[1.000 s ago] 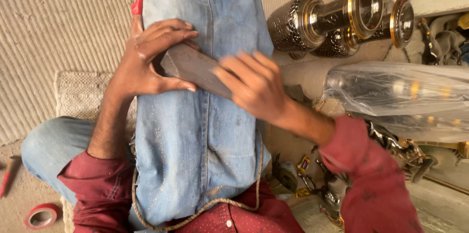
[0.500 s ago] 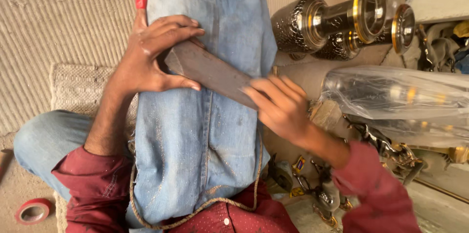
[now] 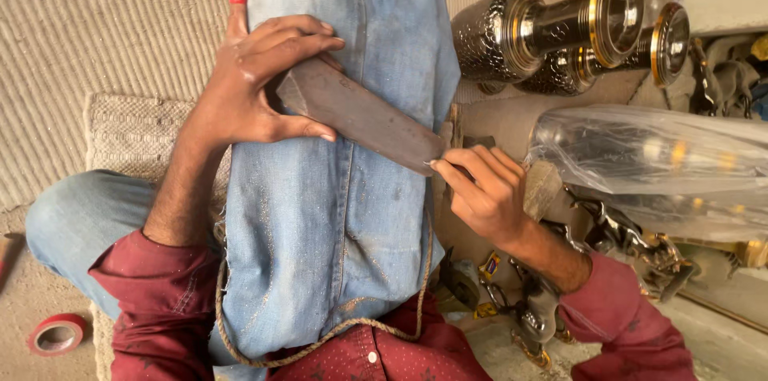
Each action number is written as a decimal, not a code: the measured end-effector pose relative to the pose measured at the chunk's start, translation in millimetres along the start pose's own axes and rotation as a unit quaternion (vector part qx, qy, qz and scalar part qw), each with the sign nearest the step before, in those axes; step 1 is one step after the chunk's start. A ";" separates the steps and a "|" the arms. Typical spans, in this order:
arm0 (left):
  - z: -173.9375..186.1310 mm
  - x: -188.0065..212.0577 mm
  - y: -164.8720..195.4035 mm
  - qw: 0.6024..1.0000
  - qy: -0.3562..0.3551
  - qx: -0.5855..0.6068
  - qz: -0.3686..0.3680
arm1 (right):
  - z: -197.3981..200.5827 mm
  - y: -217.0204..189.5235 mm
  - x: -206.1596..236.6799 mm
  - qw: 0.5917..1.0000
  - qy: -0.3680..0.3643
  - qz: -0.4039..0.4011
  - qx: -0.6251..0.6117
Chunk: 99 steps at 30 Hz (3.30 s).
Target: The person sits on the floor and first sharpens a metal punch on a whetstone. They then hold the punch against the patterned surface of a silver vase resting on their lap and strike the punch with a wooden mallet, working the decorative pattern across the vase body.
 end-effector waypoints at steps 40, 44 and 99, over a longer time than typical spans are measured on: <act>3.7 -0.5 2.8 1.000 0.000 0.000 0.003 | -3.2 2.3 -10.8 1.000 0.019 -0.001 0.006; 4.8 -1.3 -0.5 0.999 0.013 0.036 0.033 | -40.9 12.1 -27.9 0.997 0.024 0.076 0.006; 3.2 -3.4 1.6 1.000 -0.004 -0.006 0.011 | -16.2 -3.5 -32.3 0.998 0.019 0.066 0.011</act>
Point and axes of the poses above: each hand's wrist, its own x-axis away from the middle knuckle, its own z-axis out of the back of the hand, y = z × x, the point moved 9 cm from there along -x, towards the middle knuckle
